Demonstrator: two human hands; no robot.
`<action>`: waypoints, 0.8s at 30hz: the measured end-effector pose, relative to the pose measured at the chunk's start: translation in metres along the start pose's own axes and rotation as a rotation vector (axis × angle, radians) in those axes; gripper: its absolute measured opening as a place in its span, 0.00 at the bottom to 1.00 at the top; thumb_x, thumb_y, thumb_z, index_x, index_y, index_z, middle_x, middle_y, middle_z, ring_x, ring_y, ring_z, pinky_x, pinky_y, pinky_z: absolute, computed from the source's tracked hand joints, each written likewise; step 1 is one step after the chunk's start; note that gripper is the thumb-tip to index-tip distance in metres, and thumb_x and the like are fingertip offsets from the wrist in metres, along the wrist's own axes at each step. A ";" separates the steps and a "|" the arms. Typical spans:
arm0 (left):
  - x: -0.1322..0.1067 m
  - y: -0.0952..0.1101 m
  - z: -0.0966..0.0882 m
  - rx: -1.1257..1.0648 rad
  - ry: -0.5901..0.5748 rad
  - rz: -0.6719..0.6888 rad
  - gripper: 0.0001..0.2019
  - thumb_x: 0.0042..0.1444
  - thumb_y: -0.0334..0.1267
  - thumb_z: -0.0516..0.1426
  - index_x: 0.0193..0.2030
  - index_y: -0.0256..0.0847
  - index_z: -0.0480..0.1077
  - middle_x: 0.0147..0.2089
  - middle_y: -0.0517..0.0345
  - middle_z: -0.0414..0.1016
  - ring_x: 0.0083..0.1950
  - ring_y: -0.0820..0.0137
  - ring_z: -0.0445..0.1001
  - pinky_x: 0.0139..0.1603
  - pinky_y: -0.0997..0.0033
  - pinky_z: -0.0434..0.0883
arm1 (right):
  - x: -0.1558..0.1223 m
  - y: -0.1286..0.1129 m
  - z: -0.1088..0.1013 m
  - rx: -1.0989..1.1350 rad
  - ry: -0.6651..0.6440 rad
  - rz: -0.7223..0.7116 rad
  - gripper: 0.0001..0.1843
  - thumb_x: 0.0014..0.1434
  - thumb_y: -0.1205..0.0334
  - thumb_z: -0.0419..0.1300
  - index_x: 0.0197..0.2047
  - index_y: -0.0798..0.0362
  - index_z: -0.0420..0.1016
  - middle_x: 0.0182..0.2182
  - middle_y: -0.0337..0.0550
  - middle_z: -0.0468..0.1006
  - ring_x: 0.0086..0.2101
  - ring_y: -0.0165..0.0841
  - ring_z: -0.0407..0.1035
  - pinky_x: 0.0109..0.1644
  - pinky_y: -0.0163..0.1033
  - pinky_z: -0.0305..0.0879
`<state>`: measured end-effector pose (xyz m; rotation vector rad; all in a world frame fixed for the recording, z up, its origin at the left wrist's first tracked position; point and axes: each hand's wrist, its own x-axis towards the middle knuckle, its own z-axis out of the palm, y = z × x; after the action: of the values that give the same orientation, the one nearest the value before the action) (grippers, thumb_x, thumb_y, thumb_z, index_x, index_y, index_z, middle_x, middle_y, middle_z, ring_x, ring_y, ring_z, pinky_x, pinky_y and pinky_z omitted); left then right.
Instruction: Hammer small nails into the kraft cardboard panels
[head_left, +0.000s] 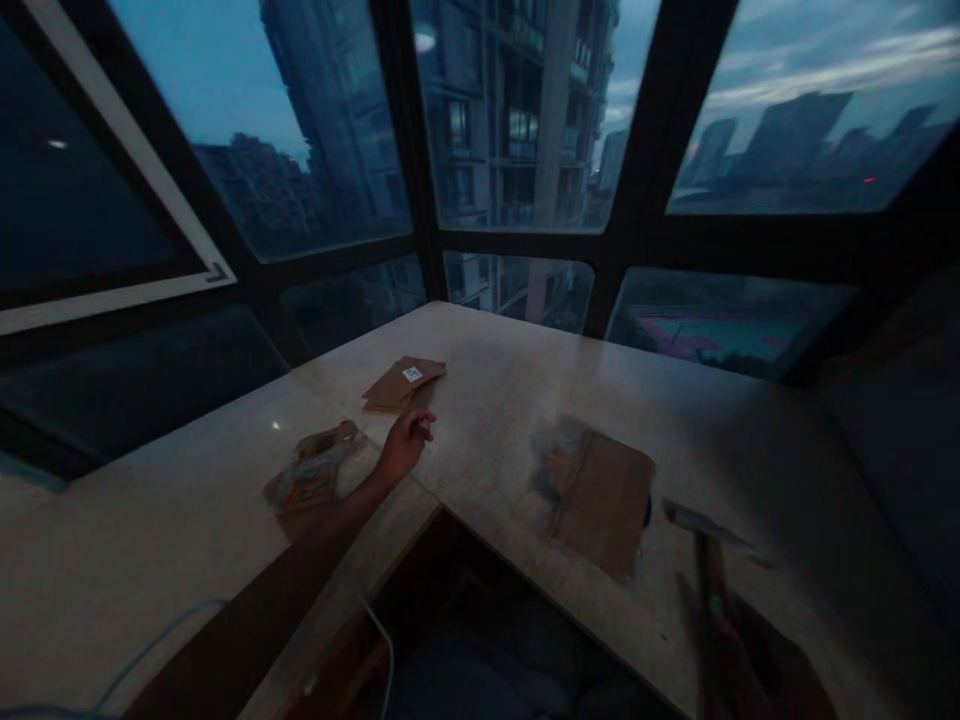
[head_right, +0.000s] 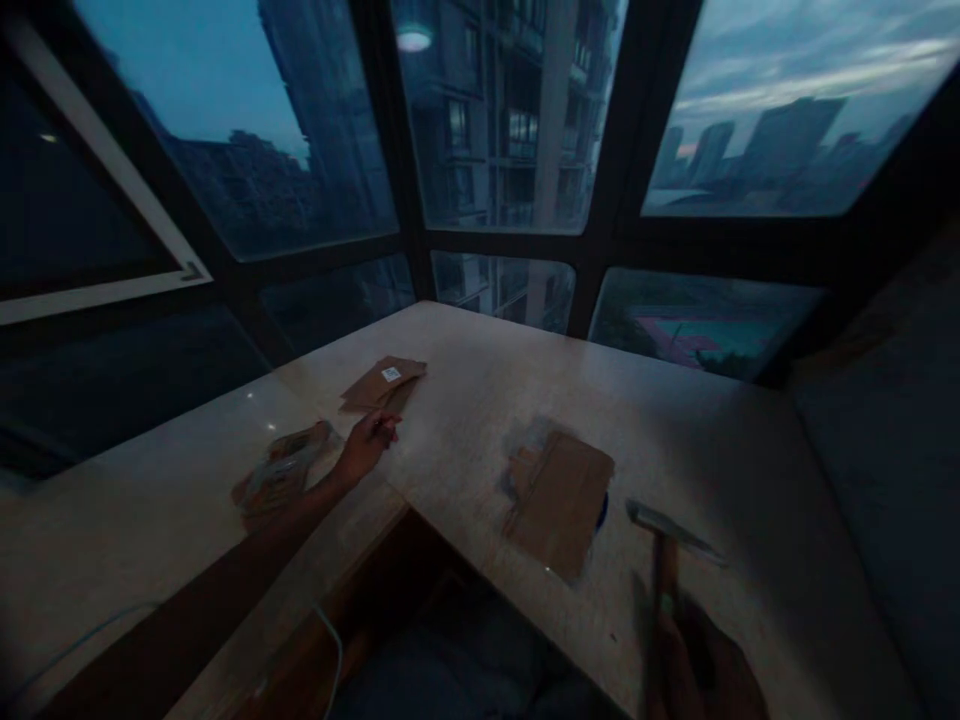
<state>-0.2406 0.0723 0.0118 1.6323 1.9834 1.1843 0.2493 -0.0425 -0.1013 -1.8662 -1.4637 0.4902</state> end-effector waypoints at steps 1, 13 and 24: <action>0.000 0.015 0.010 -0.058 -0.033 0.018 0.14 0.60 0.41 0.50 0.42 0.37 0.73 0.27 0.59 0.73 0.27 0.72 0.72 0.29 0.73 0.70 | -0.003 -0.007 0.000 0.012 -0.002 0.011 0.33 0.57 0.34 0.52 0.49 0.53 0.77 0.48 0.58 0.80 0.48 0.55 0.74 0.51 0.56 0.70; -0.006 0.154 0.136 -0.449 -0.517 0.276 0.11 0.52 0.44 0.61 0.37 0.39 0.79 0.33 0.55 0.82 0.35 0.67 0.79 0.39 0.70 0.74 | -0.011 -0.024 0.011 0.096 0.148 -0.022 0.28 0.62 0.41 0.53 0.52 0.54 0.74 0.50 0.55 0.78 0.50 0.48 0.72 0.56 0.54 0.67; -0.004 0.153 0.173 -0.578 -0.654 0.174 0.21 0.59 0.50 0.54 0.52 0.37 0.73 0.36 0.54 0.77 0.25 0.72 0.75 0.21 0.76 0.66 | -0.013 -0.031 0.010 0.055 0.157 -0.035 0.22 0.65 0.45 0.53 0.52 0.52 0.73 0.49 0.53 0.78 0.50 0.45 0.72 0.54 0.52 0.68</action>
<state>-0.0195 0.1383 0.0196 1.6075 1.0041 0.9735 0.2176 -0.0482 -0.0871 -1.7907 -1.3636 0.3554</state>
